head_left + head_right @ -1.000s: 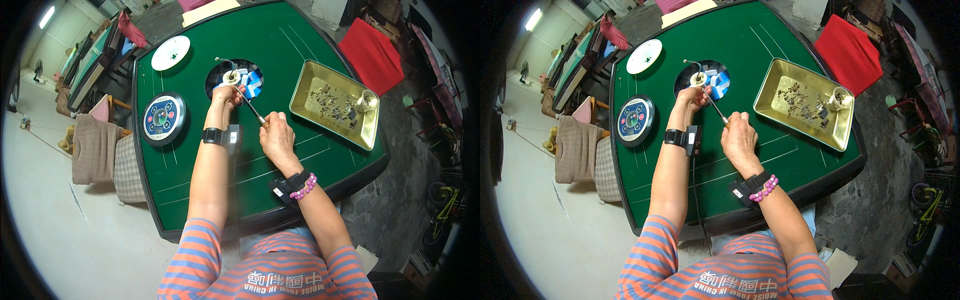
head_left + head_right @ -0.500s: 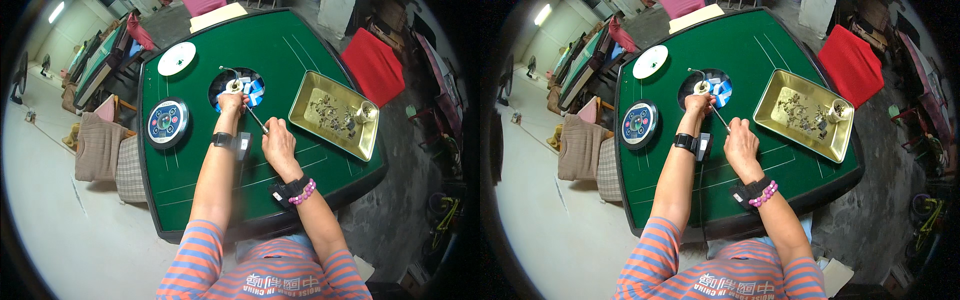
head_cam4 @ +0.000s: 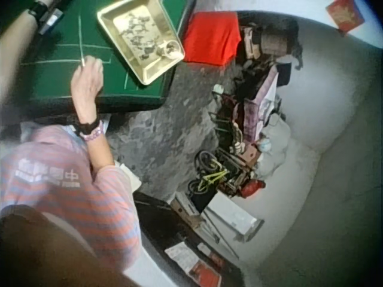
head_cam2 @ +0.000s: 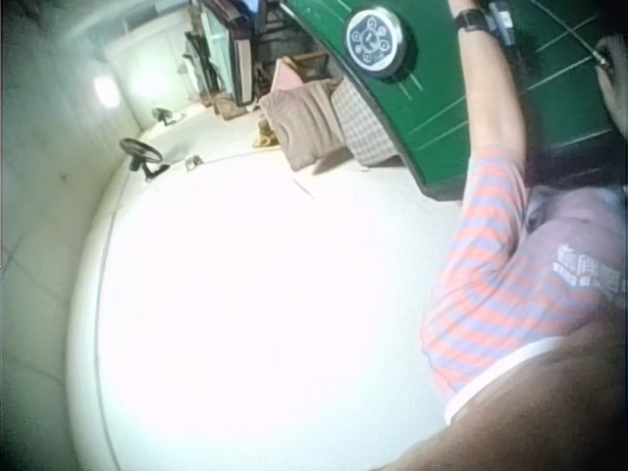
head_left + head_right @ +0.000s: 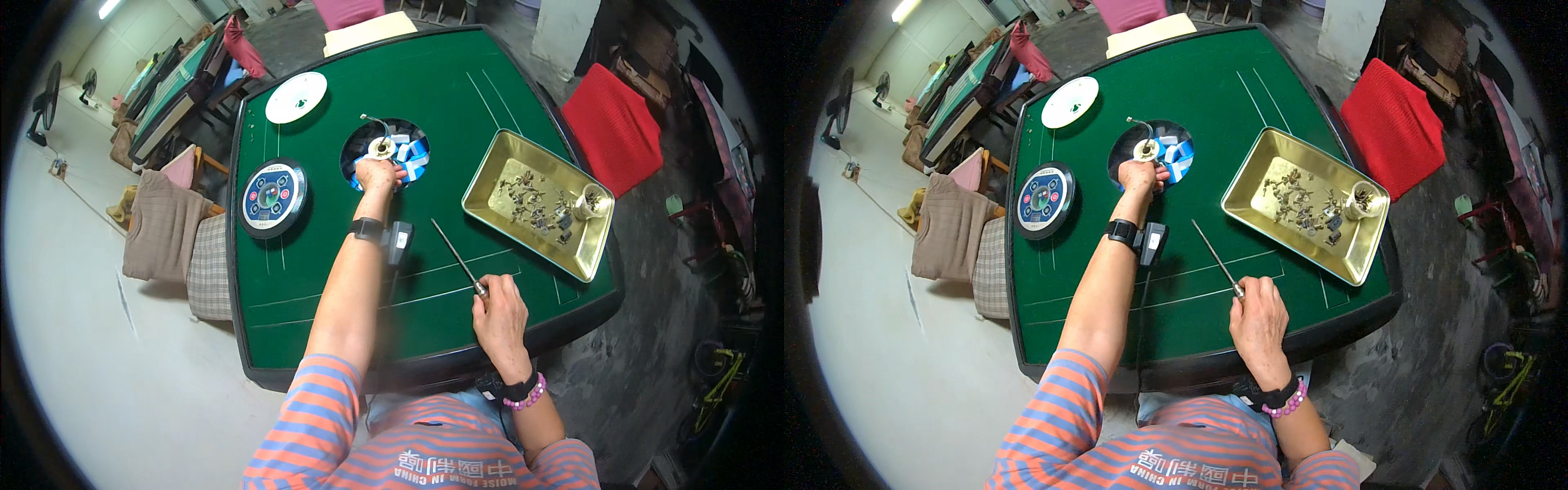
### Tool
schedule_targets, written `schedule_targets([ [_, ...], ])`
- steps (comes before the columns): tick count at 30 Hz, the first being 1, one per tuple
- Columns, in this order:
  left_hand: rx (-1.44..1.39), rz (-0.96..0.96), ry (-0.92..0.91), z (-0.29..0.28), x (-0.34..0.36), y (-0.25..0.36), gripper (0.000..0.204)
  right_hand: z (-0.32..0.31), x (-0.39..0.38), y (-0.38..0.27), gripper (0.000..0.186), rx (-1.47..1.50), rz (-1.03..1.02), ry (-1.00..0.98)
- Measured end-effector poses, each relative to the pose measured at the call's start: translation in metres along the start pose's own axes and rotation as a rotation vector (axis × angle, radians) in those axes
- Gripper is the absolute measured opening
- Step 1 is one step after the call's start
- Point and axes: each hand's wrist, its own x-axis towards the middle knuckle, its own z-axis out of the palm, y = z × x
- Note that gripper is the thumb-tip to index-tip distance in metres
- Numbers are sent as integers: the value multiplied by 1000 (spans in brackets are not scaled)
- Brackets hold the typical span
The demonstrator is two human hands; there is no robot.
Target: The person empties a container of screws into a tray, uses a screwdriver to work on a central component of an automated mahjong table, and moves long metal rods.
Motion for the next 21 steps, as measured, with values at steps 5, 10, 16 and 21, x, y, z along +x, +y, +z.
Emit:
schedule_targets([
  [5,-185,-50,-4,4,5,-2,14,-8,-4,10,27,71,-46,31],
  [10,-44,-32,182,2,10,-2,12,-13,-6,19,29,78,-75,15],
  [16,-3,53,294,14,-6,1,10,-27,-8,39,29,77,-70,5],
  [21,78,61,283,14,-13,2,21,-34,-7,49,28,83,-82,-2],
])
